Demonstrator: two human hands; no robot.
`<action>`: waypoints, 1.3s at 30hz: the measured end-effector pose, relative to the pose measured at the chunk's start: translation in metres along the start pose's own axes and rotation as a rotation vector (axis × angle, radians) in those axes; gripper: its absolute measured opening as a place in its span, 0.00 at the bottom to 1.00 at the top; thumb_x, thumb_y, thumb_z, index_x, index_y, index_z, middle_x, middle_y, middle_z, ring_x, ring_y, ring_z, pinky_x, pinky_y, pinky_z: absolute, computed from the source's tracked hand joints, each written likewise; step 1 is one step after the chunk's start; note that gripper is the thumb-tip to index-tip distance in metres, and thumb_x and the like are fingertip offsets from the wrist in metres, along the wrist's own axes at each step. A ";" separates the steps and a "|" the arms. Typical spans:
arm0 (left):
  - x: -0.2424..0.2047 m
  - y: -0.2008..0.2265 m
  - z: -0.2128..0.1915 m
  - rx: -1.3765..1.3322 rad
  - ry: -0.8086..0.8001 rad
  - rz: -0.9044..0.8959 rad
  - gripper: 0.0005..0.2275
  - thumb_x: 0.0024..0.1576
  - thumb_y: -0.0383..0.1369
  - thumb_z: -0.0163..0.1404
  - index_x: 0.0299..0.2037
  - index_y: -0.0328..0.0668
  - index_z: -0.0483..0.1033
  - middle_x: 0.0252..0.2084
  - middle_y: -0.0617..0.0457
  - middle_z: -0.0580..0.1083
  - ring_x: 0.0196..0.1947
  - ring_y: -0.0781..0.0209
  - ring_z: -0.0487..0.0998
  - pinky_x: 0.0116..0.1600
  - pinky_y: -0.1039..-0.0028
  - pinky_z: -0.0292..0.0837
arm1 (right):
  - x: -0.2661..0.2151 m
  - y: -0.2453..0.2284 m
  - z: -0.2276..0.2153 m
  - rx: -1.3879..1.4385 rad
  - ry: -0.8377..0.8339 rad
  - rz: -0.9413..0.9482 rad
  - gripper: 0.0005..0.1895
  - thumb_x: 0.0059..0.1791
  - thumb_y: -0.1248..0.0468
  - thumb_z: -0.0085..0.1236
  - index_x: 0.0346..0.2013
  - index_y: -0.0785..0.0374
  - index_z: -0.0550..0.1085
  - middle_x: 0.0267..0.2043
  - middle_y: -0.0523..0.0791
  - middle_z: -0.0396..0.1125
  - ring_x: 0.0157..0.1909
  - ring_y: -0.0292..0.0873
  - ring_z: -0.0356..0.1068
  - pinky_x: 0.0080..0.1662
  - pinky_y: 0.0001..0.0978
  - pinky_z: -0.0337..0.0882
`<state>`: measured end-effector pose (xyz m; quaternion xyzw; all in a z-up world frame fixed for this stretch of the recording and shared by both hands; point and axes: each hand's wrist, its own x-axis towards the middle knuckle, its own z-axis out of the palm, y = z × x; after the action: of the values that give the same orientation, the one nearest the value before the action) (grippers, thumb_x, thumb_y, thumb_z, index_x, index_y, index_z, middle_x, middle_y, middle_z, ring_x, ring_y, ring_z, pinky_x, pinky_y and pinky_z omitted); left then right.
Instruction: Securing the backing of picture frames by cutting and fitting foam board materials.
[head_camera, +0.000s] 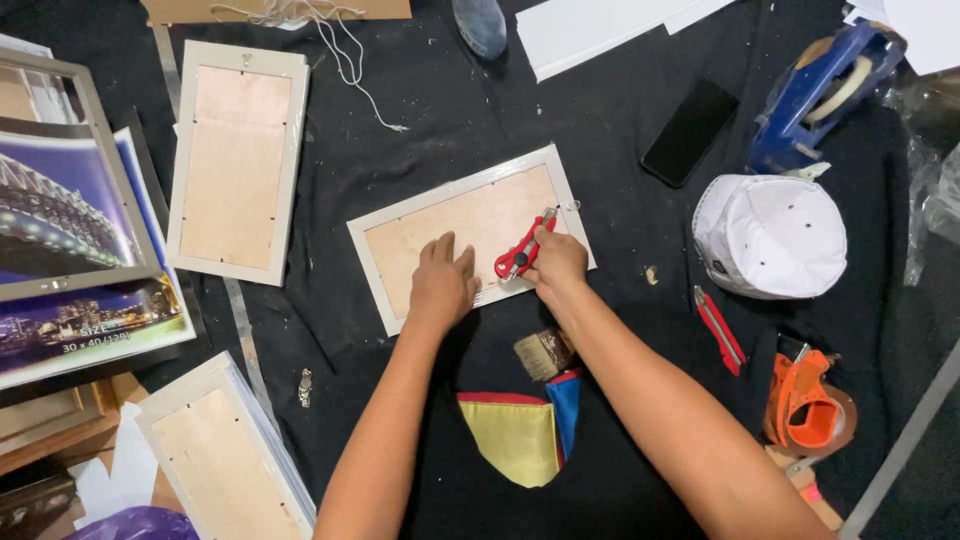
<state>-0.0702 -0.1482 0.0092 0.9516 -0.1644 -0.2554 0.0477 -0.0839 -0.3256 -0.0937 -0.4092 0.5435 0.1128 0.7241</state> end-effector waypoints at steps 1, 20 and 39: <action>-0.001 0.000 0.003 -0.001 0.002 -0.013 0.23 0.57 0.40 0.56 0.64 0.47 0.74 0.70 0.41 0.63 0.71 0.39 0.60 0.70 0.55 0.63 | 0.006 0.005 0.002 0.005 0.005 -0.032 0.24 0.57 0.57 0.51 0.63 0.67 0.62 0.57 0.60 0.63 0.51 0.68 0.74 0.43 0.68 0.77; 0.006 0.000 0.003 -0.250 -0.076 -0.132 0.24 0.56 0.42 0.57 0.63 0.46 0.74 0.69 0.42 0.60 0.71 0.38 0.54 0.65 0.35 0.61 | -0.004 -0.017 -0.002 0.243 -0.005 0.027 0.15 0.57 0.64 0.49 0.54 0.73 0.64 0.42 0.51 0.67 0.40 0.47 0.76 0.40 0.45 0.78; 0.039 -0.147 0.060 -0.759 0.233 -0.919 0.29 0.56 0.45 0.53 0.60 0.26 0.68 0.49 0.30 0.76 0.52 0.31 0.78 0.54 0.44 0.74 | 0.005 -0.057 -0.030 -1.546 0.180 -0.939 0.15 0.55 0.55 0.50 0.46 0.64 0.68 0.40 0.53 0.67 0.44 0.63 0.75 0.47 0.55 0.75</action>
<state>-0.0263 -0.0228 -0.0866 0.8634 0.3721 -0.1848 0.2862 -0.0684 -0.3851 -0.0739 -0.9676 0.1481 0.1070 0.1741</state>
